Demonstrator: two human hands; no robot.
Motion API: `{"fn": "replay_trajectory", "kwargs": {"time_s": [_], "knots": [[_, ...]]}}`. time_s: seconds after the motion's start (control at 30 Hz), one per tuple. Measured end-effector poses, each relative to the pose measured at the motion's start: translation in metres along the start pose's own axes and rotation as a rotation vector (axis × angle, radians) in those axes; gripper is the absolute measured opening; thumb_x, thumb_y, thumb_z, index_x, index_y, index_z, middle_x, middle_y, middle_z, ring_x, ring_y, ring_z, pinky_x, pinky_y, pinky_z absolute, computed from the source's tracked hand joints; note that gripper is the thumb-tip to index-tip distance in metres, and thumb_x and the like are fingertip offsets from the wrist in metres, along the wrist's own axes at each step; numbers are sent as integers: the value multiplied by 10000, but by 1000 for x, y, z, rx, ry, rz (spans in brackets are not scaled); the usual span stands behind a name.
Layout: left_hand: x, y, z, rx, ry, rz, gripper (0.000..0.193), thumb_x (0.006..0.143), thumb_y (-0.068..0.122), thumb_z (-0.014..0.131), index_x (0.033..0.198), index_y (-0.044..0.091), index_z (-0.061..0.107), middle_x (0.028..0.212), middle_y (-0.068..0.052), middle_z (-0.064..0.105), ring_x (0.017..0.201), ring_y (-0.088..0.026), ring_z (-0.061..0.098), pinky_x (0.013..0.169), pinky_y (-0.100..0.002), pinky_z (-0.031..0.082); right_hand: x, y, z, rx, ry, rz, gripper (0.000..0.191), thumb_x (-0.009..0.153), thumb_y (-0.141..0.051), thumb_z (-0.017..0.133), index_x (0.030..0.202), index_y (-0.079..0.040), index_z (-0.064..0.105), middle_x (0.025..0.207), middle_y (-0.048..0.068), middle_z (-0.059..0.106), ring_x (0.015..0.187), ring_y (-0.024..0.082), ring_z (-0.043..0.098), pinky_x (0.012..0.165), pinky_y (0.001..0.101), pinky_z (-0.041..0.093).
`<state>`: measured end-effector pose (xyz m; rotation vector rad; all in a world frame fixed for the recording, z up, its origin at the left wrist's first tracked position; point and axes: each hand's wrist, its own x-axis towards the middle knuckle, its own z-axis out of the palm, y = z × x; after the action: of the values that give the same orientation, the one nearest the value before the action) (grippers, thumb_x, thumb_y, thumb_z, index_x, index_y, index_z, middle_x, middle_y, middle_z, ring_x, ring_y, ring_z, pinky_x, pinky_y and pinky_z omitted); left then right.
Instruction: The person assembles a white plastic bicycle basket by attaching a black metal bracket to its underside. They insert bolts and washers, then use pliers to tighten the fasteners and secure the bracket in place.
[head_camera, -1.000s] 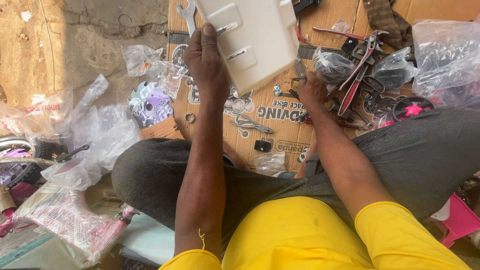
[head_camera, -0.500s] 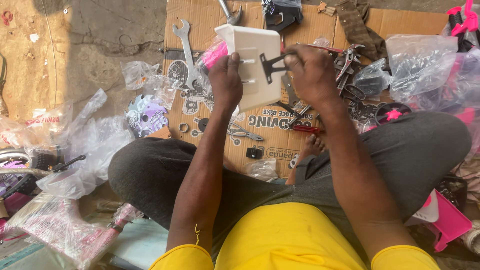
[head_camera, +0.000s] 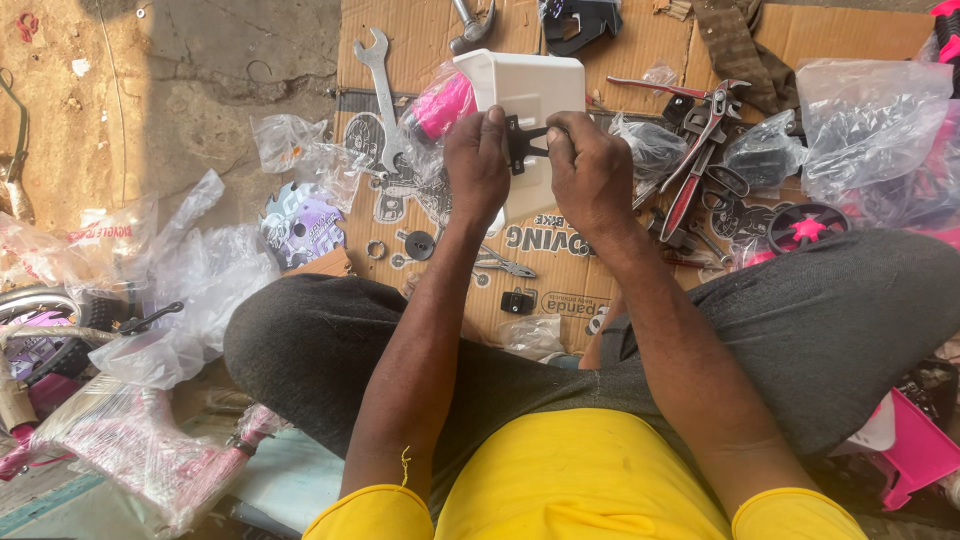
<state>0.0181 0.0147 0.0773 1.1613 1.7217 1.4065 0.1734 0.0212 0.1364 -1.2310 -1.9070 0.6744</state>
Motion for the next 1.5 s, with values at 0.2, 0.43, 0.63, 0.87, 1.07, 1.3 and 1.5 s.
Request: {"fn": "replay_trajectory", "kwargs": {"time_s": [0.2, 0.43, 0.63, 0.87, 1.07, 1.3, 1.5], "knots": [[-4, 0, -2, -402, -40, -156, 440, 1104, 313, 460, 874, -13, 646, 811, -22, 592, 690, -81, 586, 601, -296, 513, 0, -8, 12, -67, 24, -48, 113, 1015, -41, 632, 1089, 25, 688, 891, 194, 751, 801, 318, 762, 720, 418, 590], [-6, 3, -7, -440, -70, -178, 404, 1095, 311, 485, 988, -31, 674, 889, -61, 645, 783, -99, 607, 701, -291, 533, 7, -16, 4, -102, 7, -93, 104, 1008, -24, 644, 1086, 31, 685, 886, 187, 747, 790, 313, 758, 707, 419, 594], [-7, -8, -3, -444, -47, -182, 397, 1101, 305, 472, 1004, -24, 671, 879, -39, 644, 813, -99, 611, 719, -290, 537, 13, -17, 1, -137, -63, -135, 113, 994, -23, 638, 1086, 36, 666, 883, 184, 736, 784, 304, 758, 680, 402, 594], [-10, -33, 4, -371, 24, -168, 406, 1111, 309, 486, 967, -22, 672, 823, -55, 670, 747, -89, 600, 661, -286, 522, 8, -5, 12, -156, -108, -93, 102, 984, -36, 653, 1078, 0, 669, 849, 185, 727, 787, 340, 746, 711, 447, 584], [-21, -50, 12, -247, -34, -230, 391, 1088, 282, 504, 906, -21, 672, 732, -45, 664, 646, -84, 590, 577, -291, 501, -18, 19, 30, -174, -124, -4, 137, 971, -83, 671, 1076, 3, 652, 818, 198, 710, 768, 375, 720, 694, 483, 558], [-27, -72, 17, -69, -49, -269, 372, 1052, 286, 532, 887, -9, 687, 687, -69, 680, 598, -122, 628, 546, -324, 517, -38, 58, 61, -90, -197, 155, 170, 1024, -186, 654, 1047, -20, 625, 808, 169, 719, 757, 347, 730, 683, 477, 551], [-29, -90, 18, 94, -89, -279, 384, 1055, 277, 513, 885, -15, 697, 661, -77, 696, 576, -135, 667, 573, -336, 535, -54, 83, 86, -120, -228, 212, 173, 1034, -188, 631, 1047, -15, 619, 800, 161, 714, 749, 327, 725, 672, 469, 545]]}}
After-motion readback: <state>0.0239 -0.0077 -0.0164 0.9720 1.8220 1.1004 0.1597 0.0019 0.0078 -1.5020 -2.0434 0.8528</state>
